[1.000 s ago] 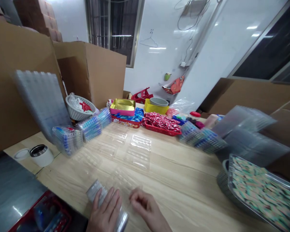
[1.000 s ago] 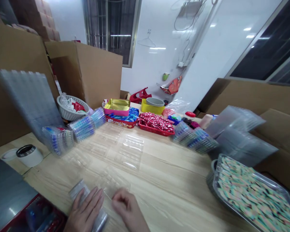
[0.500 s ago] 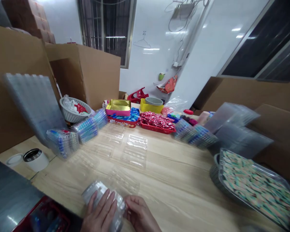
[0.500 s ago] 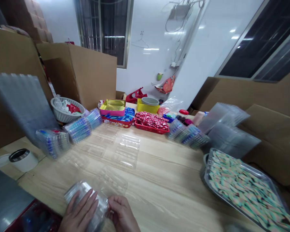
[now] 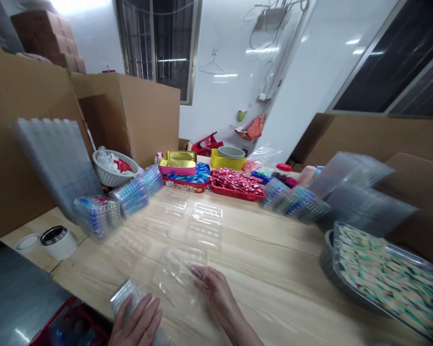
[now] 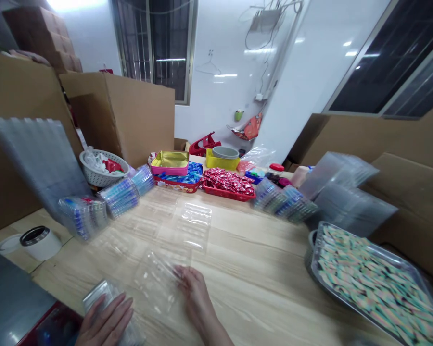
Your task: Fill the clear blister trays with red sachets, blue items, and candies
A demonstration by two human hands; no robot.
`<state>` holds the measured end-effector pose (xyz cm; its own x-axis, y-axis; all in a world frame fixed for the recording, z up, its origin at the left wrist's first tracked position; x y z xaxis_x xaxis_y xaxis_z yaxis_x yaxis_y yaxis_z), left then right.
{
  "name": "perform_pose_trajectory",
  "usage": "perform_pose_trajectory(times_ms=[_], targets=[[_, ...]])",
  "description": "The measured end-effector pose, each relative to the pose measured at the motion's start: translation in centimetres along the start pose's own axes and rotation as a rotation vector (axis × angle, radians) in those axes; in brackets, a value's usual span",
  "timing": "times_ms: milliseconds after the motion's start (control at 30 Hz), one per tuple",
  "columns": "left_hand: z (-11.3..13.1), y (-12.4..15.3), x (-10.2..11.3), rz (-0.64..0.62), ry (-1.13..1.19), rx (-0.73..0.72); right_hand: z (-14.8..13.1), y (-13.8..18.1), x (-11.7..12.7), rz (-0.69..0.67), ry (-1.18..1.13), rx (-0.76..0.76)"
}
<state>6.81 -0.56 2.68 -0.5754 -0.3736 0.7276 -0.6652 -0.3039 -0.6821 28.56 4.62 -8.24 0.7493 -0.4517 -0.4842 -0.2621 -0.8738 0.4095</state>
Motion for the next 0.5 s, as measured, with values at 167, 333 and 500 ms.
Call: perform_pose_trajectory(times_ms=[167, 333, 500], targets=[[0.2, -0.3, 0.1, 0.060, -0.040, -0.033, -3.4, -3.5, 1.0, 0.046, -0.053, 0.069], [0.3, -0.7, -0.1, 0.057, -0.071, -0.052, -4.1, -2.9, 1.6, -0.103, -0.004, 0.009], [1.0, -1.7, -1.3, 0.011, -0.119, -0.100, -2.1, -2.2, 3.9, -0.029, 0.148, -0.088]])
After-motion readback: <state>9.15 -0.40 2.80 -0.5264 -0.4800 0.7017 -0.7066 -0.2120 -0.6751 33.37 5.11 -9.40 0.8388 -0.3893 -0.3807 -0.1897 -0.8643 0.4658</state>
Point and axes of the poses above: each hand's wrist, its own y-axis away from the middle knuckle, its own x-axis out of the back of the hand, z = x × y, the point moved 9 cm from there along -y, towards the middle knuckle, and after that the axes turned 5 degrees about y, right-handed, at the moved point
